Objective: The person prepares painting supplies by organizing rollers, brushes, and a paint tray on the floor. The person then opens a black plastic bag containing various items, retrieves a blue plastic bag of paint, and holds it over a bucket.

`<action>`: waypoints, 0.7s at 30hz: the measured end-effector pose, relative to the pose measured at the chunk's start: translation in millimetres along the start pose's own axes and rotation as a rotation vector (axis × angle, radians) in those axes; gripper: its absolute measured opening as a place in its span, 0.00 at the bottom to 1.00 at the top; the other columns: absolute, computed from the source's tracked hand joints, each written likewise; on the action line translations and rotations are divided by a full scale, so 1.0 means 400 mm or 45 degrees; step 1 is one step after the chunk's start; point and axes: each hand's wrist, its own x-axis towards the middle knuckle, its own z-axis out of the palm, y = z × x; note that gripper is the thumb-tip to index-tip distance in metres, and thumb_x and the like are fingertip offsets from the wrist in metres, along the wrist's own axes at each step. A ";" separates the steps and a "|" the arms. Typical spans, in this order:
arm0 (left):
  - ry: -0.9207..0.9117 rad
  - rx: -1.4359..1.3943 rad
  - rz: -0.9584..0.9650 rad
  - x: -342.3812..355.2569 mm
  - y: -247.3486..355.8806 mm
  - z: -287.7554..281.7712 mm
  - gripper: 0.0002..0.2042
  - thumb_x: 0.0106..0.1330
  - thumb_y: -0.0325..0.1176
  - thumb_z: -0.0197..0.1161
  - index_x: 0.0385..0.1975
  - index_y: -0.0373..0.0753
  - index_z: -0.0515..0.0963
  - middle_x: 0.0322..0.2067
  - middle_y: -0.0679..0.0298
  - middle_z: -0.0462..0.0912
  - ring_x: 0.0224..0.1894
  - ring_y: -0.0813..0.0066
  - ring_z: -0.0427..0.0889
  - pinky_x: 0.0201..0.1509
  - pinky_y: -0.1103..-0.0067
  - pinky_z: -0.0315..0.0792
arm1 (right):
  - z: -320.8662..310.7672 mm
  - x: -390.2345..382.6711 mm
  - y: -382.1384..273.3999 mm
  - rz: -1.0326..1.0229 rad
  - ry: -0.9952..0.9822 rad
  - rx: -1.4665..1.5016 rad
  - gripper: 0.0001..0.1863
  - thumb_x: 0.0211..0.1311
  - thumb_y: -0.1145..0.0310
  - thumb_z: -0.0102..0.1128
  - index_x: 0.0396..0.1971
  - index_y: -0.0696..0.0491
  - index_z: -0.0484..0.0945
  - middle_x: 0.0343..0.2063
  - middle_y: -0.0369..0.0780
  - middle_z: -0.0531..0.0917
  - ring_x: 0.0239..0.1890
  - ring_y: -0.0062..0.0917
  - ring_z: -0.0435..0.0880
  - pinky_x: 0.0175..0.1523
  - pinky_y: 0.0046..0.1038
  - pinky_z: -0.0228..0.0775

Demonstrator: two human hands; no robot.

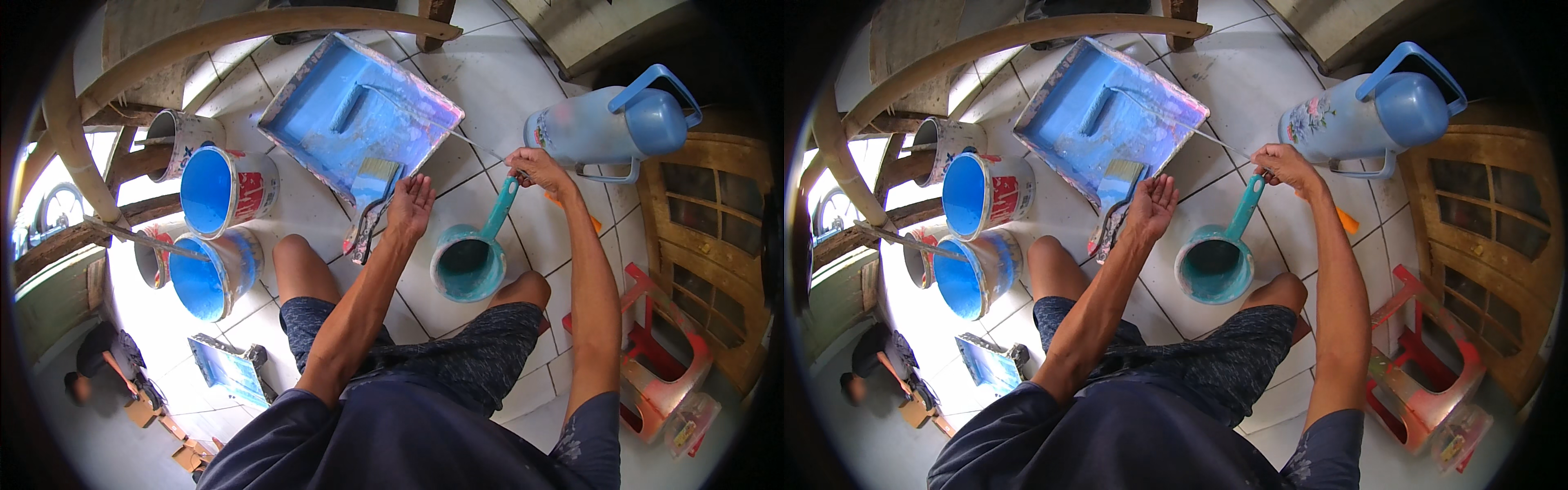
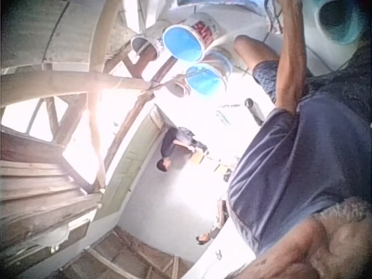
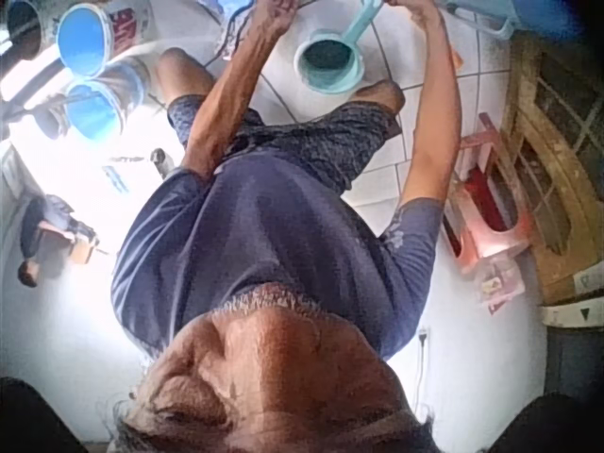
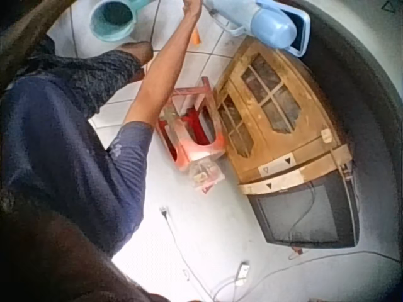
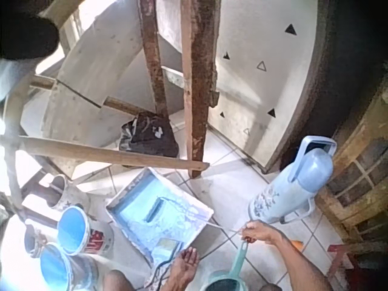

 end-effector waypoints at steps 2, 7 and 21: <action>0.016 0.000 -0.004 0.002 0.000 -0.004 0.05 0.66 0.32 0.52 0.36 0.40 0.73 0.37 0.66 0.81 0.46 0.71 0.80 0.58 0.70 0.69 | 0.009 -0.001 -0.006 0.003 -0.008 -0.054 0.11 0.61 0.63 0.54 0.34 0.55 0.77 0.24 0.34 0.79 0.23 0.15 0.74 0.29 0.16 0.67; 0.017 0.026 -0.010 0.005 -0.001 -0.009 0.05 0.66 0.33 0.52 0.36 0.40 0.73 0.37 0.66 0.82 0.46 0.72 0.80 0.57 0.71 0.69 | 0.006 0.016 0.013 0.025 -0.061 -0.144 0.14 0.63 0.60 0.51 0.33 0.56 0.77 0.22 0.35 0.78 0.21 0.15 0.73 0.26 0.18 0.65; 0.043 0.068 -0.003 0.014 -0.004 -0.031 0.06 0.66 0.34 0.52 0.36 0.41 0.74 0.37 0.69 0.82 0.45 0.73 0.80 0.57 0.72 0.69 | 0.012 -0.003 0.023 0.155 -0.109 -0.140 0.23 0.61 0.46 0.51 0.30 0.55 0.73 0.18 0.34 0.70 0.17 0.16 0.69 0.24 0.19 0.62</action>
